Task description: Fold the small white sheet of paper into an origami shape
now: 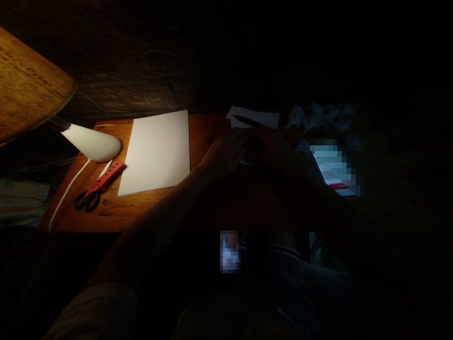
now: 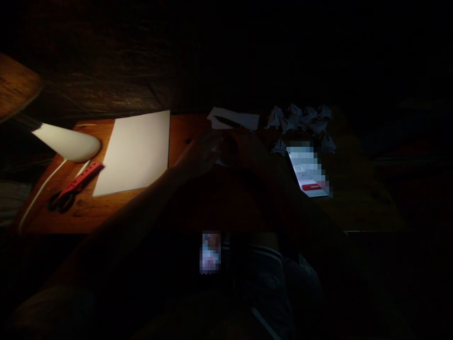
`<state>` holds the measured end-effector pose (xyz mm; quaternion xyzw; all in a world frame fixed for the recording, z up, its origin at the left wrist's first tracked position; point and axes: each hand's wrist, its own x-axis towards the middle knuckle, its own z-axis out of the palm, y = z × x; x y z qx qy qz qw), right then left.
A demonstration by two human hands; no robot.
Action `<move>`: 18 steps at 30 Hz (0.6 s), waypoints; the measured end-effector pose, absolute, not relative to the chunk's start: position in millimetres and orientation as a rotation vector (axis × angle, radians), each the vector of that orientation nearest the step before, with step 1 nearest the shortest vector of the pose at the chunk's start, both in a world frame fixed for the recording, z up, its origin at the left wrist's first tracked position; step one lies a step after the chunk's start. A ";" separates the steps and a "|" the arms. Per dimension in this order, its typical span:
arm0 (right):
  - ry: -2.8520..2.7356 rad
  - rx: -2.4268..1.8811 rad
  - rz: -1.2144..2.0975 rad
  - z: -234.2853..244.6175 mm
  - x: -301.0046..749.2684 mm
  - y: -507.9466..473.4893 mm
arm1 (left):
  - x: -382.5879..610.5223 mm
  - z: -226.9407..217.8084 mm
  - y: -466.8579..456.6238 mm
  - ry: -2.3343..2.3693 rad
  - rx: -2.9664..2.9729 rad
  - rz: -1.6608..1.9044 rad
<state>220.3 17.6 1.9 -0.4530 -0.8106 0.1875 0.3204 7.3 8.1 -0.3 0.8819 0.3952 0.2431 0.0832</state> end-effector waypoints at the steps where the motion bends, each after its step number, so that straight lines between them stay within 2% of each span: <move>1: -2.161 -1.218 0.440 3.3 220.8 16.2 | 8.2 -0.3 7.4 1.184 2.623 0.671; 9: -2.345 -1.336 0.164 7.4 224.9 12.0 | 8.5 3.6 7.1 1.216 2.718 0.493; 18: -2.511 -1.383 0.155 20.5 226.5 7.6 | 11.8 9.4 2.7 1.258 2.752 0.360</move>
